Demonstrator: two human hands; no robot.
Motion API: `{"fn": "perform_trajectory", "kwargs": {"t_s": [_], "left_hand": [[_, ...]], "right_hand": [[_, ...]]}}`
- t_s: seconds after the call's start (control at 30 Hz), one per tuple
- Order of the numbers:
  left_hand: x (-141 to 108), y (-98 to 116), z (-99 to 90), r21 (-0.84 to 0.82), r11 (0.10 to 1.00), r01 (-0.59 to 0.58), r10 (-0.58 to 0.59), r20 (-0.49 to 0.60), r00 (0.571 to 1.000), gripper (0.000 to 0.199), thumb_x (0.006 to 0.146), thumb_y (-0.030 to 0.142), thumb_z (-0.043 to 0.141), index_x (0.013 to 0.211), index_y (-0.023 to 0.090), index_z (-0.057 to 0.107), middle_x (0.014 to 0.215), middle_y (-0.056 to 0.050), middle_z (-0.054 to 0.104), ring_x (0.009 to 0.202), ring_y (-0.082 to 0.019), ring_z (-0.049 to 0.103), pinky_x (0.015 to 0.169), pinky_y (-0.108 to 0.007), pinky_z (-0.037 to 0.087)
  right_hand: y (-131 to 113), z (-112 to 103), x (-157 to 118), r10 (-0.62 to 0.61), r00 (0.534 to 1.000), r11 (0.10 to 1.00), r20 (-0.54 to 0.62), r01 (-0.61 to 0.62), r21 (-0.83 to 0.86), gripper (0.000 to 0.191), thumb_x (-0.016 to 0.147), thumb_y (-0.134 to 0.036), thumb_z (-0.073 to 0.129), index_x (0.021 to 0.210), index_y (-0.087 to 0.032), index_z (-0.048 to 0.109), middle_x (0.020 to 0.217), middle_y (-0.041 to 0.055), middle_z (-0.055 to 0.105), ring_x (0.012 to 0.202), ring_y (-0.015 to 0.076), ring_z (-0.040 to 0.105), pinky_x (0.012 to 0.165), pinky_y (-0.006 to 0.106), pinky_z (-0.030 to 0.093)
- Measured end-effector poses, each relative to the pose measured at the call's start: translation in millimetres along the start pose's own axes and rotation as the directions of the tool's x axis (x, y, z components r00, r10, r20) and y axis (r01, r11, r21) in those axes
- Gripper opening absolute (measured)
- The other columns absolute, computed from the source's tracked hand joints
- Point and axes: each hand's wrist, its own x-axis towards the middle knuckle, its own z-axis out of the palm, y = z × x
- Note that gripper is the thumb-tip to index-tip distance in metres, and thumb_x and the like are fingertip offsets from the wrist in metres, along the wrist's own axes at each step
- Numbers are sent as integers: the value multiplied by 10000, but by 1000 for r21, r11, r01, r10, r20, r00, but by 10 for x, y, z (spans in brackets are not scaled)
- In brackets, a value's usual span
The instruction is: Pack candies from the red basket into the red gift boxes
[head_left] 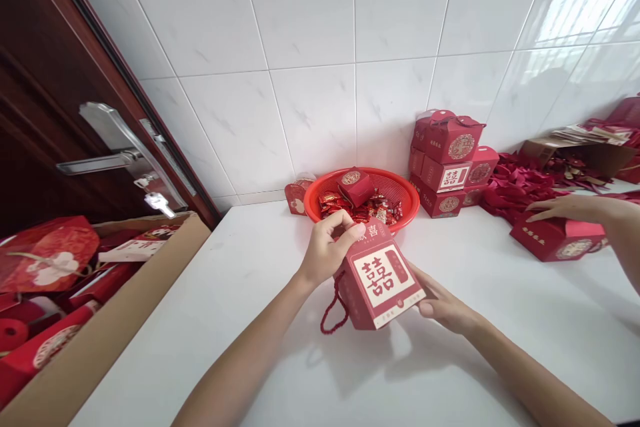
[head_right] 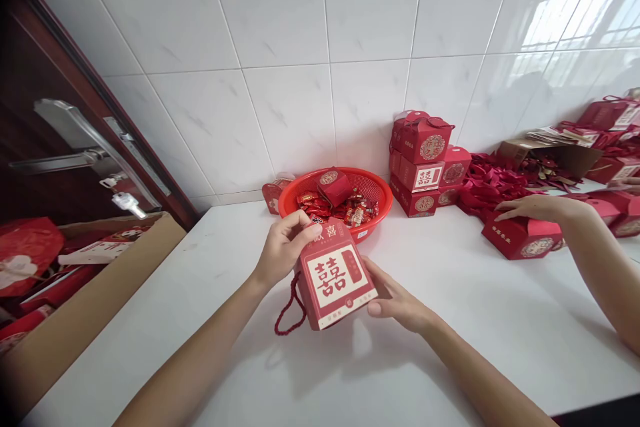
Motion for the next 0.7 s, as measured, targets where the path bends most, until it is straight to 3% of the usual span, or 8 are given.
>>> {"fn": "perform_trajectory", "kwargs": {"t_s": [0.1,0.17,0.23,0.37,0.47,0.6,0.7], "left_hand": [[54,55,77,-32,999,-33,28,-140,990,365,874,412,618,662,204,406,628,51,430,581,-97,401,573,-232,369],[94,84,142,-35,997,-68,59,-199,978,366,889,416,604,667,206,404,629,50,412,585,-100,384,578,-236,365],[135,80,226,-29,995,-90,83,-195,977,401,905,431,593,650,206,380,619,48,380,584,-102,361,569,-240,345],[187,-30,466,-59,997,-51,47,-71,996,482,942,484,553,633,208,307,609,49,307,581,-101,304,539,-250,278],[227,-113,655,-98,993,-66,58,-89,994,467,968,496,515,652,205,332,623,49,338,593,-100,312,554,-246,288],[334,-120,781,-109,988,-109,92,-148,985,463,977,496,506,652,202,356,628,45,387,605,-102,360,584,-237,330],[405,-79,812,-189,974,-124,97,-143,985,401,974,501,509,714,197,478,694,20,530,691,-124,506,678,-232,418]], "right_hand": [[-78,-70,-31,-61,991,998,-119,57,-35,927,753,-727,677,1520,-312,365,1519,132,496,1308,385,544,1001,526,495],[-135,-140,-47,-124,960,991,-250,107,-80,921,741,-776,639,1496,-313,386,1507,135,510,1287,397,560,979,536,508],[-196,-211,-63,-177,889,983,-421,140,-119,923,728,-790,631,1480,-315,384,1477,134,540,1263,390,580,977,531,511],[-319,-266,-118,-124,671,992,-731,87,-88,767,784,-737,597,1388,-292,439,1368,136,619,1196,372,625,901,500,554],[-373,-208,-155,-111,585,993,-804,93,-70,632,807,-703,598,1272,-282,526,1341,117,639,1181,362,636,837,463,582],[-494,-213,-99,-124,556,991,-822,106,-78,602,758,-608,723,1231,-266,575,1251,99,695,1068,328,694,771,417,600],[-807,-381,83,-235,513,972,-826,108,-209,539,702,-552,773,1110,-246,600,1098,81,735,949,305,725,708,389,604]]}}
